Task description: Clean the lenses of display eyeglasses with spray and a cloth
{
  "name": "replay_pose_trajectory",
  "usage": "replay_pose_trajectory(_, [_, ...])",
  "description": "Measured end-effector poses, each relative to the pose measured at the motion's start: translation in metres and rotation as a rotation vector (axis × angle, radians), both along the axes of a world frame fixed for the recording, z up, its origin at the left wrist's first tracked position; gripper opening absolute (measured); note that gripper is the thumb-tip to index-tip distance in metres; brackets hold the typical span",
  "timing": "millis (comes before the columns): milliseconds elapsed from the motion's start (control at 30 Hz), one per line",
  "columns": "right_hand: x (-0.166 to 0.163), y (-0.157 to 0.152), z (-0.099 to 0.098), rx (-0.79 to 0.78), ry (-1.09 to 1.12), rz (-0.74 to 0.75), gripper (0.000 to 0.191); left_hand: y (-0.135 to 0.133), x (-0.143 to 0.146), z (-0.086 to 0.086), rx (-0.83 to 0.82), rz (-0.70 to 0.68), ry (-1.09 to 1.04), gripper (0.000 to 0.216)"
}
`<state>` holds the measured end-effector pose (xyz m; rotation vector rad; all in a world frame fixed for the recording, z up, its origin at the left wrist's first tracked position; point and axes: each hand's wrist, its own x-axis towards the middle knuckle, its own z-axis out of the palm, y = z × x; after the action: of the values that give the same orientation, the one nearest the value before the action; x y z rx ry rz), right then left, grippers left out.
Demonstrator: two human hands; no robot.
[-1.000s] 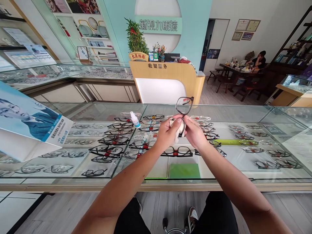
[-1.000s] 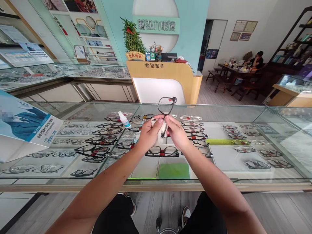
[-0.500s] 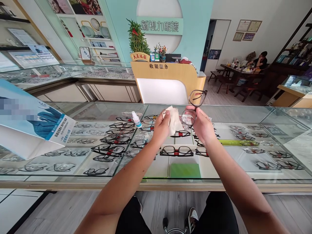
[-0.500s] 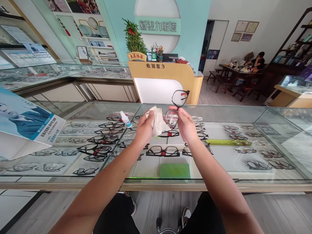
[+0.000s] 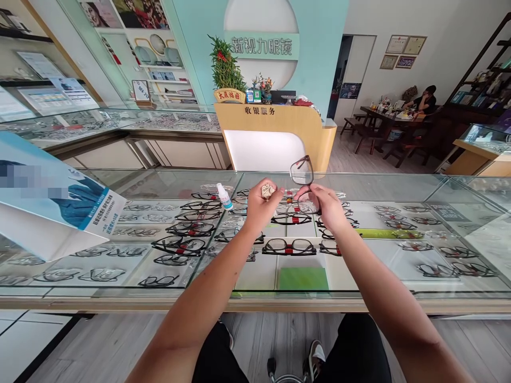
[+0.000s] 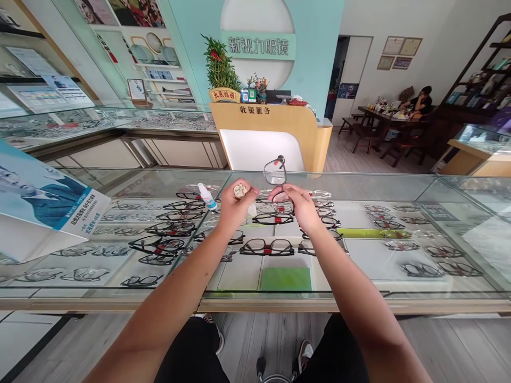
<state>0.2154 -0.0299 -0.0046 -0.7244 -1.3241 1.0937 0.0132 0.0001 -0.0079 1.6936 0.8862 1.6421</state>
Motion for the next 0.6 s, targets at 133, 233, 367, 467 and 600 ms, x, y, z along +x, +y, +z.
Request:
replay_pose_trajectory(133, [0.007, 0.003, 0.002, 0.022, -0.113, 0.048, 0.048, 0.002, -0.004, -0.004, 0.297, 0.143, 0.180, 0.037])
replay_pose_trajectory(233, [0.008, 0.001, 0.006, 0.013, -0.182, 0.106, 0.046, 0.007, -0.007, -0.008, 0.534, 0.176, 0.323, 0.066])
replay_pose_trajectory(367, [0.009, -0.003, 0.011, 0.019, -0.243, 0.184, 0.046, 0.011, -0.010, -0.009, 0.667, 0.143, 0.428, 0.083])
replay_pose_trajectory(467, [0.012, -0.005, 0.015, 0.017, -0.288, 0.210, 0.044, 0.009, -0.013, -0.006, 0.660, 0.112, 0.461, 0.083])
replay_pose_trajectory(600, [0.018, -0.007, 0.020, 0.019, -0.359, 0.217, 0.043, 0.008, -0.014, -0.005, 0.656, 0.108, 0.478, 0.084])
